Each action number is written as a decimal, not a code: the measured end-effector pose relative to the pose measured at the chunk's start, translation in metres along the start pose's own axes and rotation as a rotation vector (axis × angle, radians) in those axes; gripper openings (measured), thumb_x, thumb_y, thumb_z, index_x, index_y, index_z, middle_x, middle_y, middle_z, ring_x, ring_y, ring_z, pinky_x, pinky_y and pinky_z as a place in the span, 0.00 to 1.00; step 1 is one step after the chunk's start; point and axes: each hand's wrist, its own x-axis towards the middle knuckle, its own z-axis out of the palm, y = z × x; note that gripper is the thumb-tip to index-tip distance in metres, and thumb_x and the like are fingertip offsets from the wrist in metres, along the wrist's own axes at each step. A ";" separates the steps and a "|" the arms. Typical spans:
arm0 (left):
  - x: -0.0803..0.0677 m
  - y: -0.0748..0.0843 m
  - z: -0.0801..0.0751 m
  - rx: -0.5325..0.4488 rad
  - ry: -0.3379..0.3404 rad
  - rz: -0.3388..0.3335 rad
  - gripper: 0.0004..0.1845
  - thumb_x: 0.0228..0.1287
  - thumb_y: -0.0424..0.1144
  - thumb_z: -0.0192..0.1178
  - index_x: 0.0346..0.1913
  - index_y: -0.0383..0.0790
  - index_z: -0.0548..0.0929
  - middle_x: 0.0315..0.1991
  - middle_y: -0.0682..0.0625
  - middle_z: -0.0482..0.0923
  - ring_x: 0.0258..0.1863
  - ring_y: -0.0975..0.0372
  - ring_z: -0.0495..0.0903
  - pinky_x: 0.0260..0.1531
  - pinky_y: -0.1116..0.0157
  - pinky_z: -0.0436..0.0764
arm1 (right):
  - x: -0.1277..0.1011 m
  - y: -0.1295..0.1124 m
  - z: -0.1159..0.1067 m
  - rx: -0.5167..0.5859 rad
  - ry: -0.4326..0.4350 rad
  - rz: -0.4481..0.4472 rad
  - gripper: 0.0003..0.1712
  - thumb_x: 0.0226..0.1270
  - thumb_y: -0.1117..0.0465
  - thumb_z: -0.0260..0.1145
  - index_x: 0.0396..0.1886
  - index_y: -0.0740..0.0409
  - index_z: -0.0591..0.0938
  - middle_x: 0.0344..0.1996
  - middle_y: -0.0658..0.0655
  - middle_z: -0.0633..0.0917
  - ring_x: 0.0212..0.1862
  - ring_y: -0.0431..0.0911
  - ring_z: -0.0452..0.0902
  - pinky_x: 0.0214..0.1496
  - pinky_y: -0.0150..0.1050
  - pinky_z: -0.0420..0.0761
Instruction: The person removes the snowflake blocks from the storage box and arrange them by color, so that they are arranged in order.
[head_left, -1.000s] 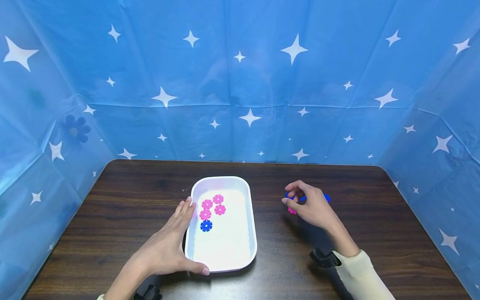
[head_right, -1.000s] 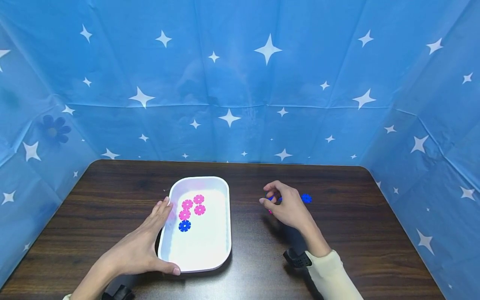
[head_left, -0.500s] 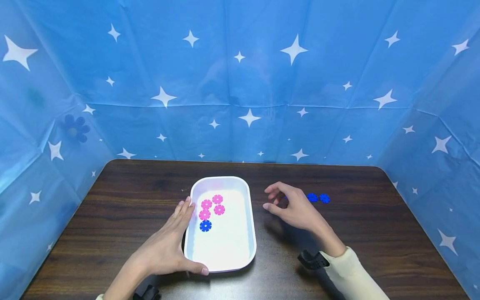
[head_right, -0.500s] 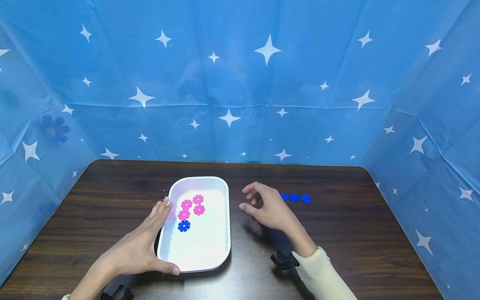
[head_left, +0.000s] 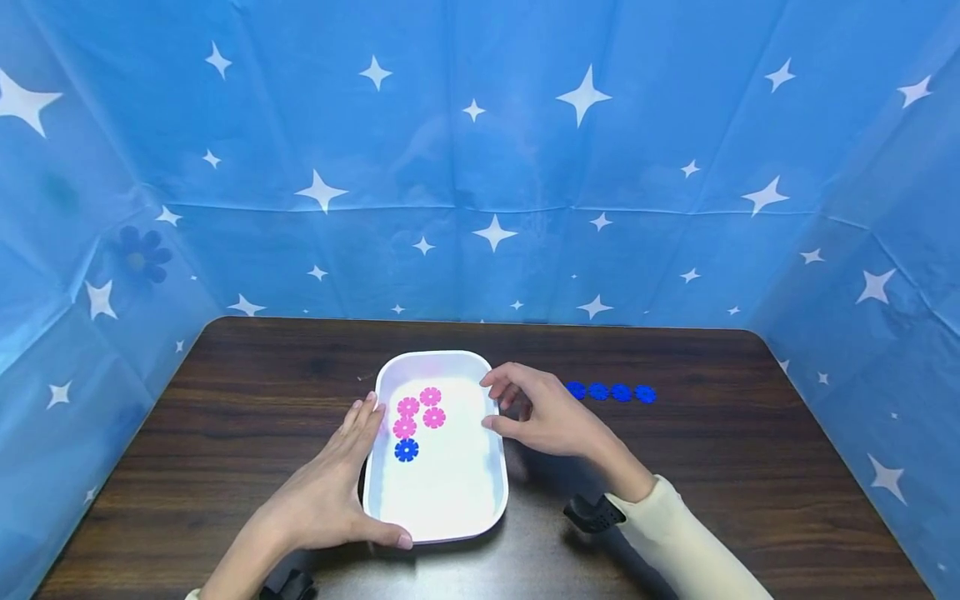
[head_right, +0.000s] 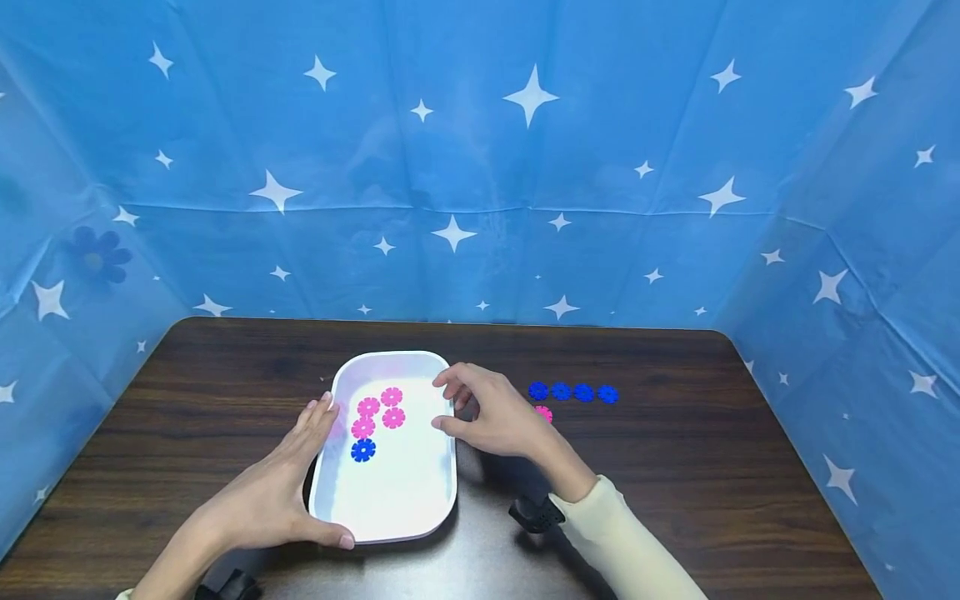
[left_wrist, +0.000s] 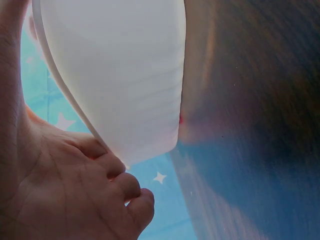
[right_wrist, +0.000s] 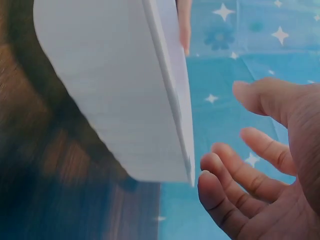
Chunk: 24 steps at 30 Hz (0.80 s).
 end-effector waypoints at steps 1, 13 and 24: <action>0.000 0.000 0.000 0.000 -0.001 -0.001 0.85 0.23 0.83 0.73 0.84 0.47 0.42 0.86 0.49 0.33 0.85 0.48 0.36 0.73 0.33 0.59 | 0.002 -0.001 0.002 -0.005 -0.012 -0.006 0.24 0.65 0.56 0.75 0.59 0.48 0.79 0.44 0.51 0.84 0.39 0.43 0.82 0.36 0.33 0.83; -0.001 -0.001 -0.001 0.022 0.002 0.018 0.85 0.25 0.85 0.70 0.84 0.47 0.41 0.86 0.49 0.33 0.85 0.48 0.36 0.73 0.34 0.60 | 0.027 -0.012 0.025 0.028 -0.181 -0.038 0.28 0.64 0.56 0.75 0.62 0.54 0.77 0.49 0.57 0.85 0.47 0.51 0.84 0.43 0.35 0.86; -0.002 -0.001 -0.001 0.033 0.015 0.032 0.86 0.23 0.86 0.69 0.84 0.44 0.42 0.86 0.48 0.33 0.85 0.48 0.37 0.74 0.37 0.62 | 0.051 -0.012 0.042 -0.004 -0.342 -0.069 0.34 0.62 0.56 0.78 0.65 0.58 0.76 0.49 0.60 0.85 0.46 0.51 0.85 0.44 0.35 0.86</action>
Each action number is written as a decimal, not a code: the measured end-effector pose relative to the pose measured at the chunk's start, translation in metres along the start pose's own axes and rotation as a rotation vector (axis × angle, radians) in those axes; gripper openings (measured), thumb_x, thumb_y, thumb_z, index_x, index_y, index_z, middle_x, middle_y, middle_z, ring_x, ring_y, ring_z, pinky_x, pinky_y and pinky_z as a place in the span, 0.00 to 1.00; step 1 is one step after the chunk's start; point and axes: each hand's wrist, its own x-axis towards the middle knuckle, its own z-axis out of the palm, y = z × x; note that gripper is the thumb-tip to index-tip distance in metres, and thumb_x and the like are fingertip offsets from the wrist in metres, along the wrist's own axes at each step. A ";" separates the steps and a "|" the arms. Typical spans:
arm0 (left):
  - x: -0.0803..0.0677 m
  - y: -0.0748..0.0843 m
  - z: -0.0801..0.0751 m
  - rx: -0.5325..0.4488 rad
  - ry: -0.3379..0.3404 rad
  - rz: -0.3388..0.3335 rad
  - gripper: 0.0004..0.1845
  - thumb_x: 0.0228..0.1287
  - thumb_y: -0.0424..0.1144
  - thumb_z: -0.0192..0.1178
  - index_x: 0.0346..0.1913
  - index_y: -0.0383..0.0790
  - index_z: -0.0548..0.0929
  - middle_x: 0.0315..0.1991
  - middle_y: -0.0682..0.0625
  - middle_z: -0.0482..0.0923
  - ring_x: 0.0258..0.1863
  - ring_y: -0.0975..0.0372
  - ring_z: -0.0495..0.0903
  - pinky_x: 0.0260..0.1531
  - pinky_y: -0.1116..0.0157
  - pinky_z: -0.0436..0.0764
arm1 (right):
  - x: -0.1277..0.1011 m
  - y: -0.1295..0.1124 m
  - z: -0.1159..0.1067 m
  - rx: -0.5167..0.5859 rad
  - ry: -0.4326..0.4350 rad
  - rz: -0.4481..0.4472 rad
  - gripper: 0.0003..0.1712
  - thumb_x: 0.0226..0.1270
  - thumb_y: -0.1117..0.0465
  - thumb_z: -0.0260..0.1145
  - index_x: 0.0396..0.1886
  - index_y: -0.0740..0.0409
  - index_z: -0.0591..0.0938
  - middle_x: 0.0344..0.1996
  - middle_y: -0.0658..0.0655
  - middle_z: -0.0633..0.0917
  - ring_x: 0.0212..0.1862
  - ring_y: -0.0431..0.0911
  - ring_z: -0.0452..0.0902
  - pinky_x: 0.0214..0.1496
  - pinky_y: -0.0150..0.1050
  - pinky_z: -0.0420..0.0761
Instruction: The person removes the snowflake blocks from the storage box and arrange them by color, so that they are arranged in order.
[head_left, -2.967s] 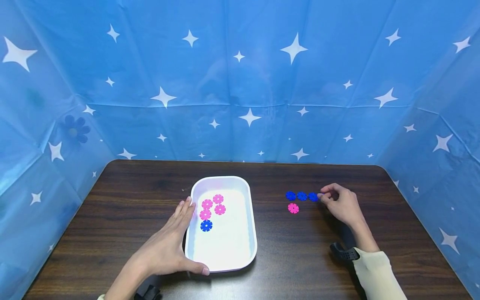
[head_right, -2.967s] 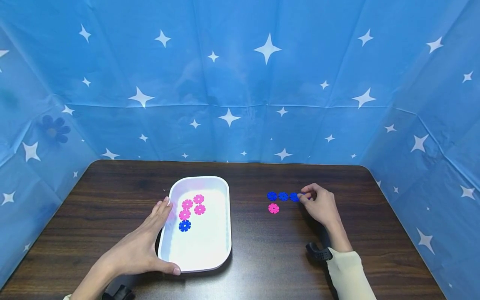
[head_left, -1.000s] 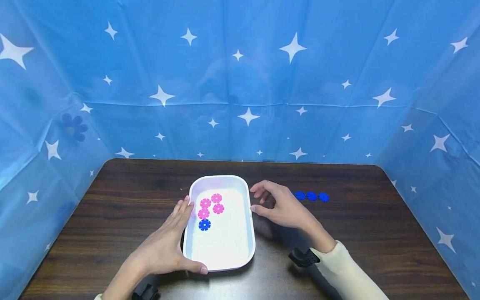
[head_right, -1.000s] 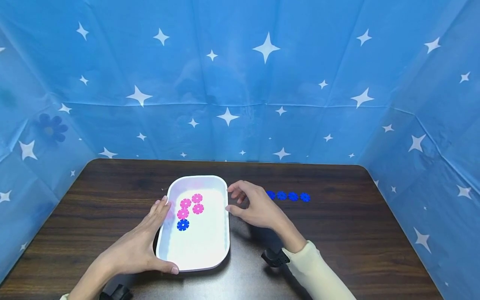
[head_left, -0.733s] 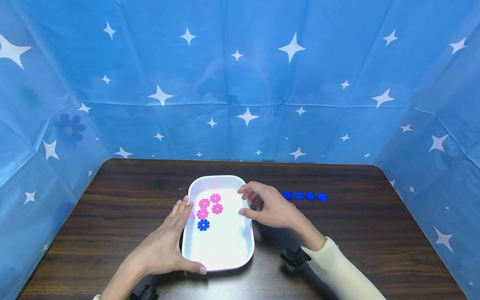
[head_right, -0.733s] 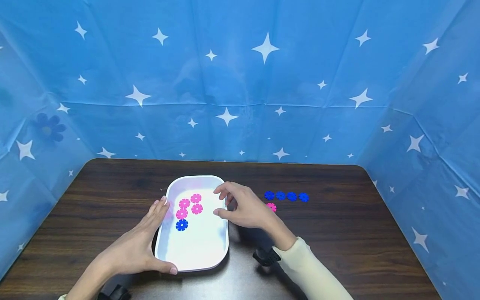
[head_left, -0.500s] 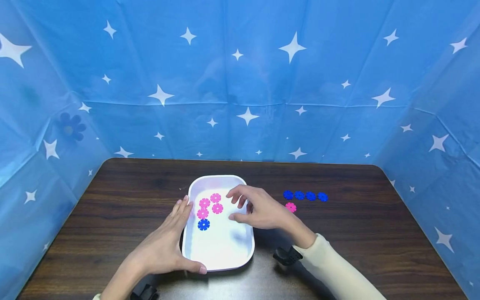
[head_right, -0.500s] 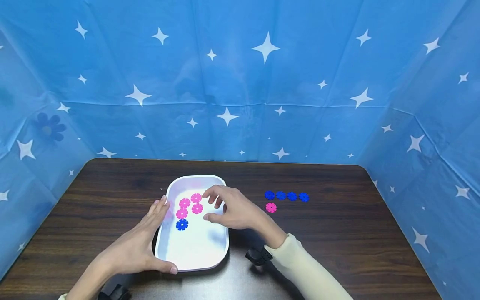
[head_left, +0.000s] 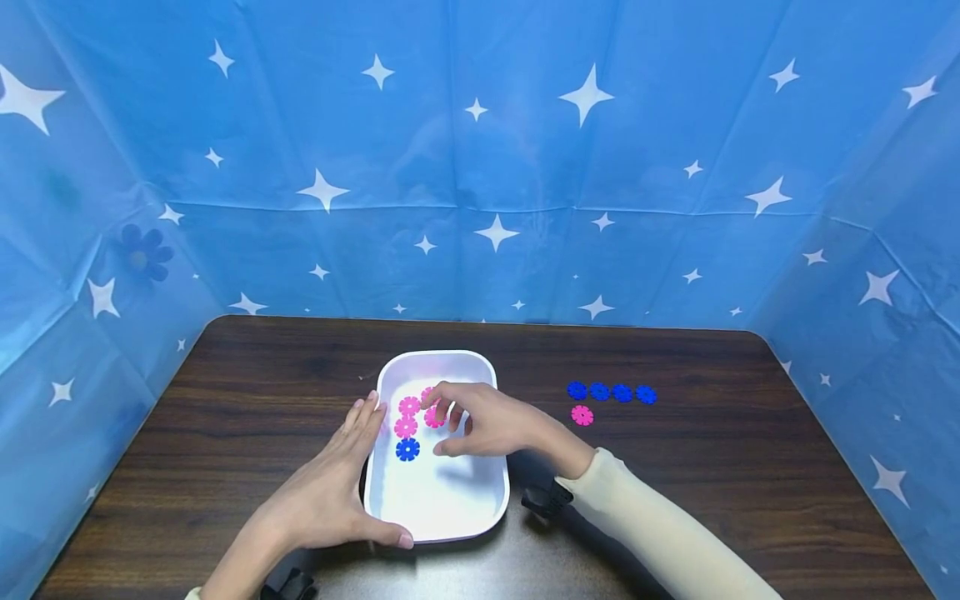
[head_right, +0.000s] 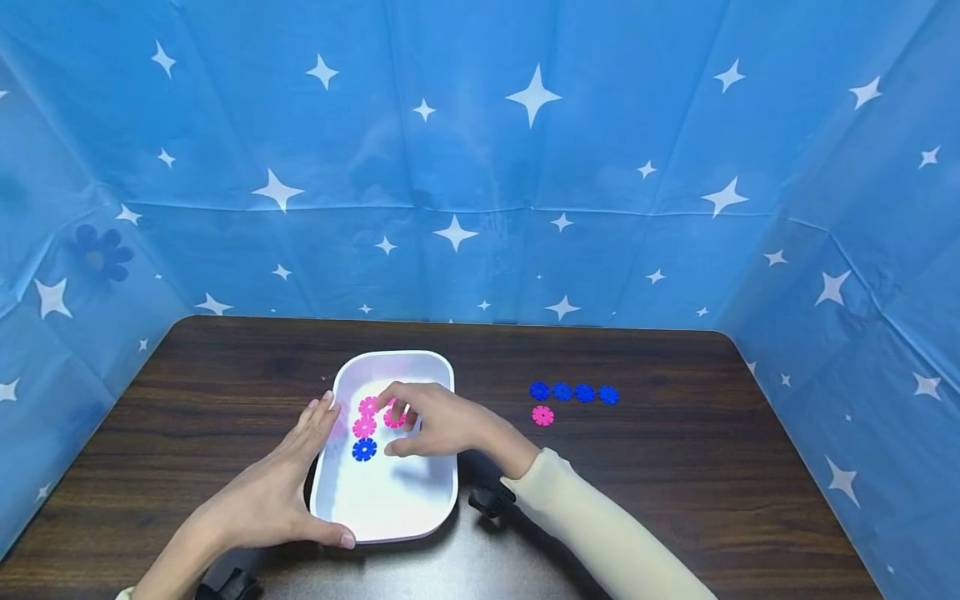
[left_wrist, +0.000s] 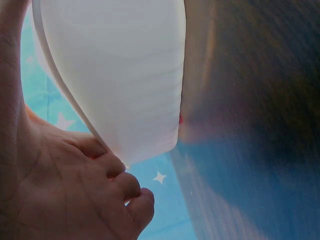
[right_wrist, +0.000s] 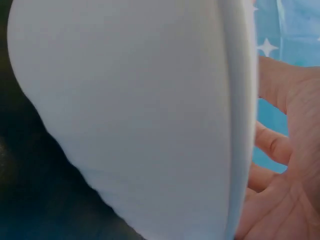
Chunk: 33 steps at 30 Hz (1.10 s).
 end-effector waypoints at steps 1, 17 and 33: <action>0.000 0.000 0.000 -0.001 0.000 -0.002 0.85 0.24 0.86 0.69 0.84 0.44 0.43 0.86 0.48 0.33 0.85 0.48 0.37 0.73 0.37 0.62 | 0.002 0.000 0.001 -0.013 -0.009 -0.002 0.34 0.62 0.56 0.77 0.65 0.58 0.75 0.49 0.60 0.85 0.46 0.50 0.85 0.44 0.34 0.85; -0.001 0.000 -0.001 -0.018 -0.012 -0.018 0.84 0.26 0.82 0.73 0.84 0.49 0.40 0.86 0.49 0.33 0.85 0.48 0.36 0.72 0.34 0.61 | 0.032 0.002 0.021 -0.133 -0.136 0.047 0.32 0.60 0.54 0.79 0.62 0.52 0.77 0.39 0.51 0.85 0.34 0.35 0.78 0.42 0.26 0.78; 0.000 0.000 -0.001 -0.032 -0.014 -0.012 0.84 0.26 0.82 0.73 0.84 0.50 0.39 0.86 0.50 0.32 0.85 0.48 0.35 0.73 0.34 0.60 | 0.031 0.003 0.032 -0.306 -0.157 0.045 0.21 0.63 0.53 0.77 0.55 0.45 0.84 0.33 0.44 0.83 0.34 0.35 0.74 0.40 0.28 0.74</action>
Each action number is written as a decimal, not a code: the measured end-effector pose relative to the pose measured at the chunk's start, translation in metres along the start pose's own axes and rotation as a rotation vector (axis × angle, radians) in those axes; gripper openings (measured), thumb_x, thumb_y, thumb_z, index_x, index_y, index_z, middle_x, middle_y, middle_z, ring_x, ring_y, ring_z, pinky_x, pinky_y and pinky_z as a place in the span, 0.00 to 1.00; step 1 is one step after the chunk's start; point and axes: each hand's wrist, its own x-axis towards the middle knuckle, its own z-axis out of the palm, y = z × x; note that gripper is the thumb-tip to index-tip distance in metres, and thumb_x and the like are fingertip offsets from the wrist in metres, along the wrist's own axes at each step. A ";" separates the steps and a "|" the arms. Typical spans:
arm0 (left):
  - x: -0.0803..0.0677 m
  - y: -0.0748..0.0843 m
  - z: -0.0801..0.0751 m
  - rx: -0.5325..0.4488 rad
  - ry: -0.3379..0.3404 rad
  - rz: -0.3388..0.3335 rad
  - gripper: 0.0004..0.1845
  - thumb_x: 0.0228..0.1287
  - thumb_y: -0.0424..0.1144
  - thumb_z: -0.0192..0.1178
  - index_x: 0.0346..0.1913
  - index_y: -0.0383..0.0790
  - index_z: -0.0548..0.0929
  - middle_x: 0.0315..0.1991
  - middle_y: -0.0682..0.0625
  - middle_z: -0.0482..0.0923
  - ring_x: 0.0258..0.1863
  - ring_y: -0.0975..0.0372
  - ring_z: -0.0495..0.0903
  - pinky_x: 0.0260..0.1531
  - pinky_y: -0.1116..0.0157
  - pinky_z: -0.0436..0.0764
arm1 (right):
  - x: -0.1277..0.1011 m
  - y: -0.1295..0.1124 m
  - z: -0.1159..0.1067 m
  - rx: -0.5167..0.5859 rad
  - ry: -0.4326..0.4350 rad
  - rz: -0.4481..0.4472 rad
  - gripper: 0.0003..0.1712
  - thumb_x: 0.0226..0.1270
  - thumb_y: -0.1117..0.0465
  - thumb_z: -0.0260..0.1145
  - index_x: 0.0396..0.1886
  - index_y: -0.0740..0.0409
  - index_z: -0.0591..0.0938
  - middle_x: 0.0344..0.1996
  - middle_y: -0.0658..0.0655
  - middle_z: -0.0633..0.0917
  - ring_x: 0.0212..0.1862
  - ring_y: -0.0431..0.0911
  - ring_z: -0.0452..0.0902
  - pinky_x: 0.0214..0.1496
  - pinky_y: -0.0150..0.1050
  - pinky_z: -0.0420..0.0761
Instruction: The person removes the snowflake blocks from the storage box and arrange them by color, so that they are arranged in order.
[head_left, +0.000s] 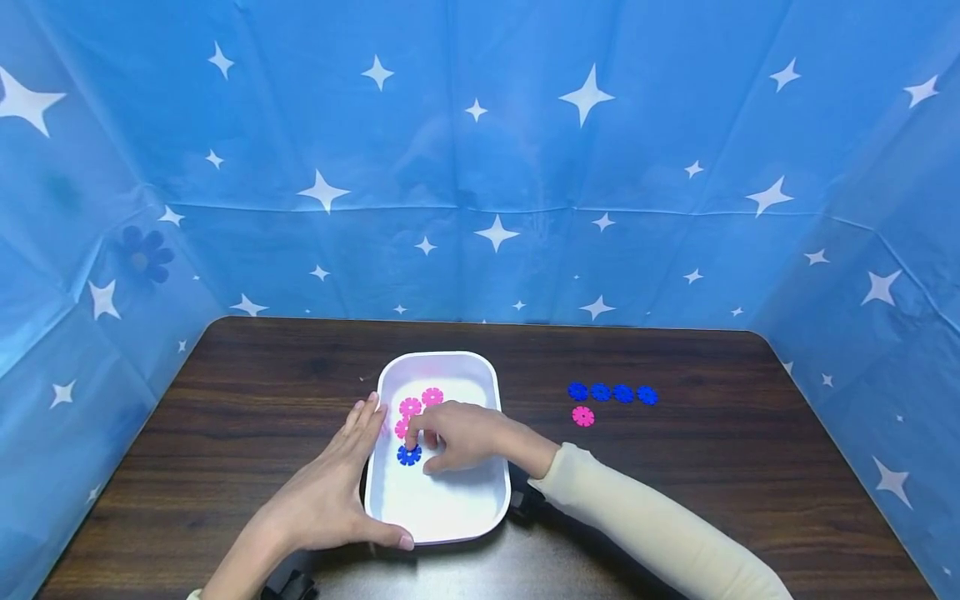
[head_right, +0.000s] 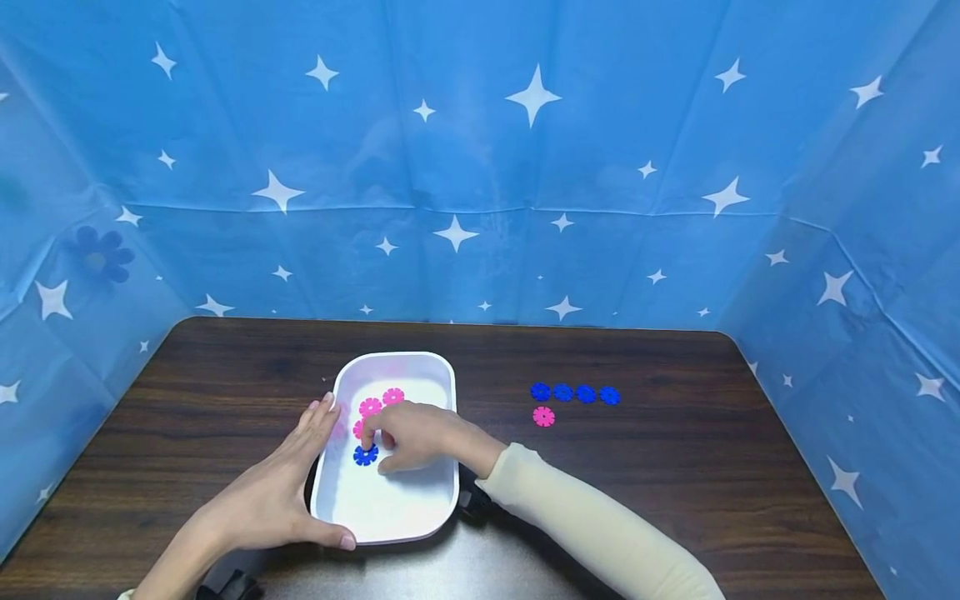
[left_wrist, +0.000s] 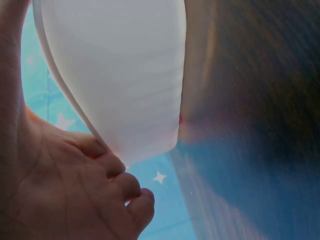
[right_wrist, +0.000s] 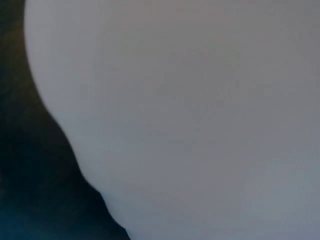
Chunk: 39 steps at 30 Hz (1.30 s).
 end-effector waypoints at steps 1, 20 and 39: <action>0.000 0.000 0.000 0.002 0.001 -0.001 0.84 0.26 0.83 0.73 0.84 0.50 0.39 0.86 0.50 0.32 0.85 0.47 0.36 0.73 0.34 0.60 | 0.000 0.000 0.000 -0.003 -0.001 0.001 0.22 0.63 0.53 0.77 0.56 0.45 0.84 0.33 0.44 0.82 0.34 0.35 0.73 0.40 0.28 0.73; 0.000 0.000 0.001 0.004 0.001 -0.004 0.84 0.26 0.82 0.73 0.84 0.49 0.40 0.86 0.49 0.33 0.85 0.48 0.35 0.73 0.34 0.60 | -0.001 -0.003 0.003 -0.007 0.009 0.010 0.14 0.60 0.53 0.79 0.40 0.45 0.83 0.33 0.44 0.82 0.32 0.34 0.72 0.37 0.26 0.71; -0.002 0.000 0.001 0.027 0.025 0.021 0.84 0.26 0.85 0.70 0.84 0.46 0.41 0.86 0.48 0.33 0.85 0.48 0.37 0.74 0.38 0.61 | -0.003 0.001 -0.004 0.133 0.086 -0.130 0.07 0.66 0.67 0.67 0.41 0.54 0.88 0.24 0.44 0.82 0.26 0.30 0.71 0.33 0.22 0.71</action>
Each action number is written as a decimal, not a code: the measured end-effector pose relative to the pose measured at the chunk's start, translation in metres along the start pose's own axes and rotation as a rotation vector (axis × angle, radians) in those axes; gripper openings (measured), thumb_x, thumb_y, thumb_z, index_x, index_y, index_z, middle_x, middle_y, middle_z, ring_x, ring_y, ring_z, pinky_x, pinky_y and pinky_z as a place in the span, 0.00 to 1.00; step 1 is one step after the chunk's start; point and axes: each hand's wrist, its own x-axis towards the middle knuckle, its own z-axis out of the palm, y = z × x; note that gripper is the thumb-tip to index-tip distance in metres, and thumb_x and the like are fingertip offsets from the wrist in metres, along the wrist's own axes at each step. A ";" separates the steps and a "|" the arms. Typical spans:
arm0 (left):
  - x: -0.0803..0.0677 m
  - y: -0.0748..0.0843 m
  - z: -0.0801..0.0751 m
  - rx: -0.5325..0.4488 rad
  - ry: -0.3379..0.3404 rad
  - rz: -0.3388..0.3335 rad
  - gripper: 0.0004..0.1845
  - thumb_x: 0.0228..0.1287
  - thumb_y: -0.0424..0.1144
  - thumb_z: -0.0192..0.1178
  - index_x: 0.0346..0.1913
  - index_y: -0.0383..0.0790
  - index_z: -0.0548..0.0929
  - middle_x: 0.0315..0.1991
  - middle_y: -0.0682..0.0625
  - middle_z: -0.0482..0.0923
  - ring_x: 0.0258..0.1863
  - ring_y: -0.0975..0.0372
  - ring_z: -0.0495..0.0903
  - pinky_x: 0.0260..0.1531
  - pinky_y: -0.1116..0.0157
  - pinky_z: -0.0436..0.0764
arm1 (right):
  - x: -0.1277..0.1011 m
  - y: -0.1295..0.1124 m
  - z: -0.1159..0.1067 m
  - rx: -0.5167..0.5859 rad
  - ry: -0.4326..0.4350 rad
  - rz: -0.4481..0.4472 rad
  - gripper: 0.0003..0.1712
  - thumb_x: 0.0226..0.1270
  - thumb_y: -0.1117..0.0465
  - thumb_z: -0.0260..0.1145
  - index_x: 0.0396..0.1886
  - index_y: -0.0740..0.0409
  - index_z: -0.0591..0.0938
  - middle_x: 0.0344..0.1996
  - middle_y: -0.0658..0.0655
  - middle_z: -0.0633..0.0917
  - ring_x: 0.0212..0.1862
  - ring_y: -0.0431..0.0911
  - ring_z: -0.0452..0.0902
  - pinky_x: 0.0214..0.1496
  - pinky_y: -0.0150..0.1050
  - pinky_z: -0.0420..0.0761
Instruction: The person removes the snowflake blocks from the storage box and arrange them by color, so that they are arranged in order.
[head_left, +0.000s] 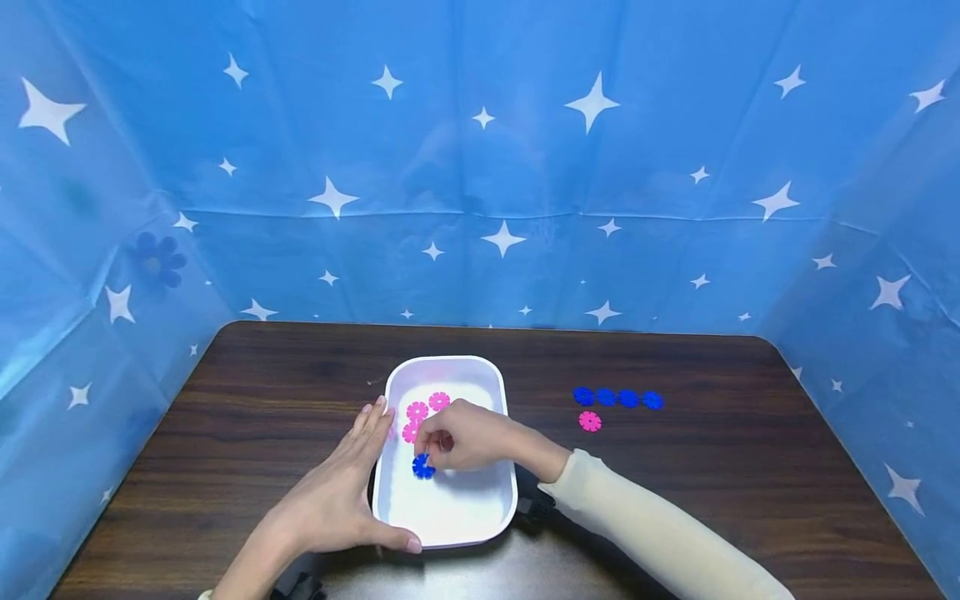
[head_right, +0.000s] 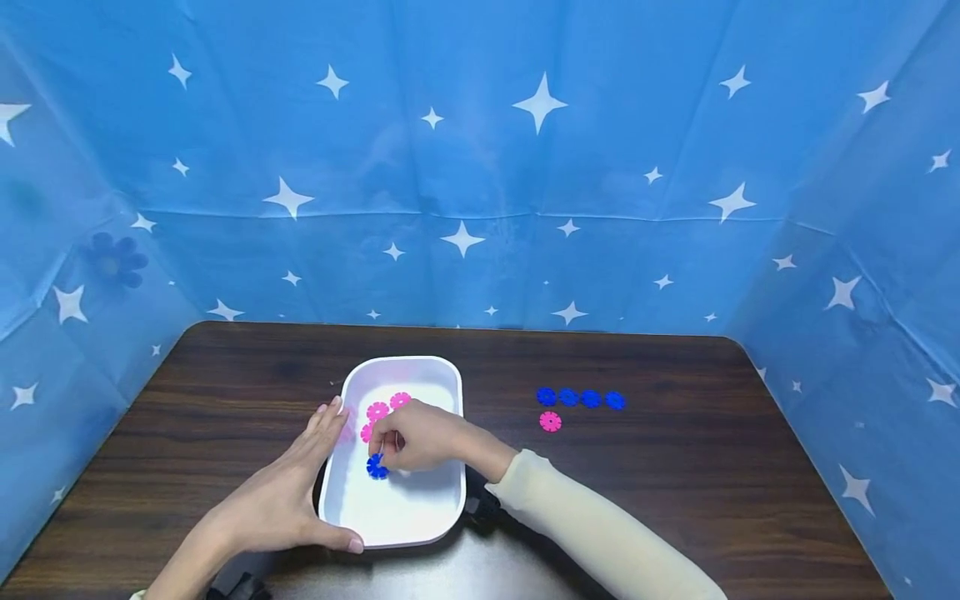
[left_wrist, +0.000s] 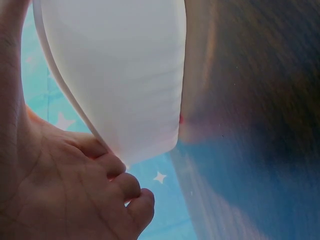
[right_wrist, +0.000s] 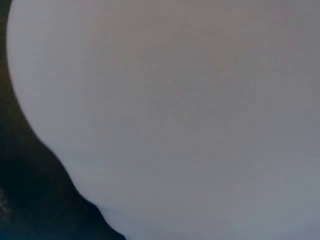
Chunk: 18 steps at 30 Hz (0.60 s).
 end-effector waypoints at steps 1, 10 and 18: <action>0.000 0.000 0.000 0.001 0.001 0.000 0.84 0.26 0.85 0.70 0.84 0.46 0.41 0.86 0.48 0.33 0.85 0.48 0.37 0.75 0.38 0.61 | 0.000 0.000 0.000 -0.003 0.020 -0.008 0.07 0.66 0.67 0.66 0.40 0.54 0.88 0.24 0.44 0.82 0.26 0.31 0.71 0.33 0.22 0.71; 0.000 0.000 0.002 0.009 -0.008 -0.020 0.85 0.24 0.86 0.70 0.84 0.46 0.42 0.86 0.49 0.33 0.85 0.49 0.36 0.75 0.38 0.61 | -0.005 -0.002 -0.001 0.001 0.175 -0.043 0.07 0.65 0.68 0.66 0.38 0.54 0.88 0.24 0.45 0.83 0.26 0.31 0.70 0.32 0.22 0.71; 0.000 -0.001 0.001 0.014 -0.002 -0.020 0.85 0.23 0.86 0.69 0.84 0.46 0.42 0.86 0.49 0.33 0.85 0.49 0.37 0.75 0.39 0.62 | -0.018 -0.004 -0.005 0.068 0.262 -0.051 0.08 0.65 0.69 0.66 0.38 0.55 0.87 0.25 0.47 0.84 0.26 0.35 0.72 0.31 0.23 0.71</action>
